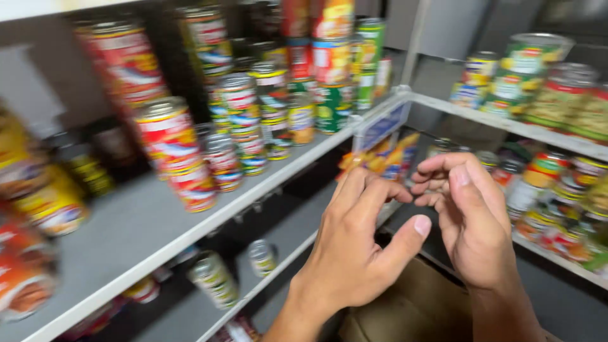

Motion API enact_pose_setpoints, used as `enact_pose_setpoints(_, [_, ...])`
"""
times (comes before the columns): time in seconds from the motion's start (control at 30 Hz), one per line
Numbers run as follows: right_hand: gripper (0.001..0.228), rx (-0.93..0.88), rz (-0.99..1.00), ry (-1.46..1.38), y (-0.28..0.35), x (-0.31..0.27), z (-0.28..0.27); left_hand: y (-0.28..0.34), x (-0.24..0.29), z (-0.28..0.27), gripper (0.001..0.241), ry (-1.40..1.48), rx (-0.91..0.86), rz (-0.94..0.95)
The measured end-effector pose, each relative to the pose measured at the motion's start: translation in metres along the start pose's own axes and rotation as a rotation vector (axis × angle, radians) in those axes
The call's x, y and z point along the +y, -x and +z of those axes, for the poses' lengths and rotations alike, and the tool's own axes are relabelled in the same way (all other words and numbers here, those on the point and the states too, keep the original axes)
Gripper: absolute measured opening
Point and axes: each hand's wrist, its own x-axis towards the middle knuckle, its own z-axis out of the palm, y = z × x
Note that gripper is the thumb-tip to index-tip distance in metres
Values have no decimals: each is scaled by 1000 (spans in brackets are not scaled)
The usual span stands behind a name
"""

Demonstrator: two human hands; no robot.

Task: The recorder is organizing and rearranging various canned goods on a grocery store shelf to keep them tidy and faced forward.

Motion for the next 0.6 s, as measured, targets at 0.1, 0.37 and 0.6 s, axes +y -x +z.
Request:
enact_pose_setpoints(0.1, [38, 97, 44, 42, 15, -12, -70, -9, 5, 61, 26, 154, -100, -98])
enact_pose_setpoints(0.37, [25, 362, 191, 137, 61, -47, -211, -10, 16, 210, 25, 416, -284, -352])
enact_pose_setpoints(0.6, [25, 443, 223, 288, 82, -73, -264, -16, 16, 282, 24, 543, -302, -369])
